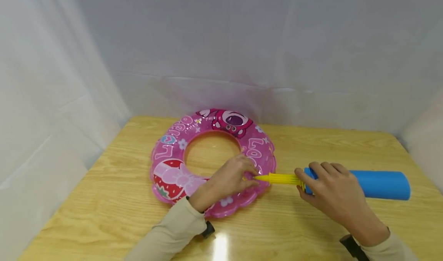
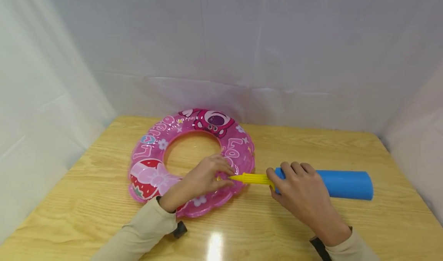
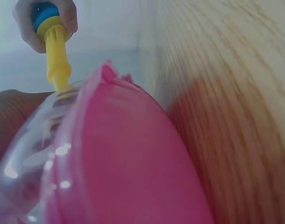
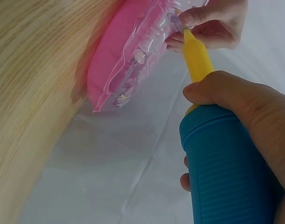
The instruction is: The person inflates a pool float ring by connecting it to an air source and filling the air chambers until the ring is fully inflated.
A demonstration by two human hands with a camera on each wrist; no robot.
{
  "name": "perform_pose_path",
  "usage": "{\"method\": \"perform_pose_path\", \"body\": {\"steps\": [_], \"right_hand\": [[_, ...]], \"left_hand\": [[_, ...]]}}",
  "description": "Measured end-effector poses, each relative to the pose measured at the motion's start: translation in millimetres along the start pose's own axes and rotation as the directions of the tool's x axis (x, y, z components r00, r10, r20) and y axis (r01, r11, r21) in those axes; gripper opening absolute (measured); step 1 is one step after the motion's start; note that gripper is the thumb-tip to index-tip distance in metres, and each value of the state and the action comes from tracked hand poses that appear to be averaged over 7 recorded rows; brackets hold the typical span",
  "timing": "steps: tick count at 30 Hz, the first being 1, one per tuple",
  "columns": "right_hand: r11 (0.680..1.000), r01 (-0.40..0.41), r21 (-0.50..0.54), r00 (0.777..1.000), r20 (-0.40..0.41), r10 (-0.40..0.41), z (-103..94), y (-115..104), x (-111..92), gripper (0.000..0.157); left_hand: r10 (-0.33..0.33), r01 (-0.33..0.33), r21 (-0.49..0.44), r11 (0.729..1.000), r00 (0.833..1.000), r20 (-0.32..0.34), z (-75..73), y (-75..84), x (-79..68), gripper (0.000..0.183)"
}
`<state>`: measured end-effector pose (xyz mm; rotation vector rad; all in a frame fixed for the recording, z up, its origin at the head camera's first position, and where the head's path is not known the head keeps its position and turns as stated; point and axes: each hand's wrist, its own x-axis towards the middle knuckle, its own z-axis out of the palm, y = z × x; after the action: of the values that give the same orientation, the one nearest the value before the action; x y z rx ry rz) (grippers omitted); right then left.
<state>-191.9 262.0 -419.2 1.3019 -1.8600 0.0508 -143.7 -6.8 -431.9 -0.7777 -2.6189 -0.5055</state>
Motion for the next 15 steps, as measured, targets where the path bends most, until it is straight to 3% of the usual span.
{"method": "perform_pose_path", "body": {"steps": [5, 15], "right_hand": [[1.0, 0.012, 0.0, 1.0, 0.005, -0.012, 0.0, 2.2, 1.4, 0.061], [1.0, 0.007, 0.015, 1.0, 0.015, -0.007, 0.9, 4.1, 0.7, 0.061]], "left_hand": [[-0.058, 0.057, -0.028, 0.998, 0.998, -0.018, 0.5, 1.2, -0.1, 0.017], [-0.095, 0.095, -0.012, 0.995, 0.995, -0.022, 5.1, 1.6, 0.1, 0.014]]}}
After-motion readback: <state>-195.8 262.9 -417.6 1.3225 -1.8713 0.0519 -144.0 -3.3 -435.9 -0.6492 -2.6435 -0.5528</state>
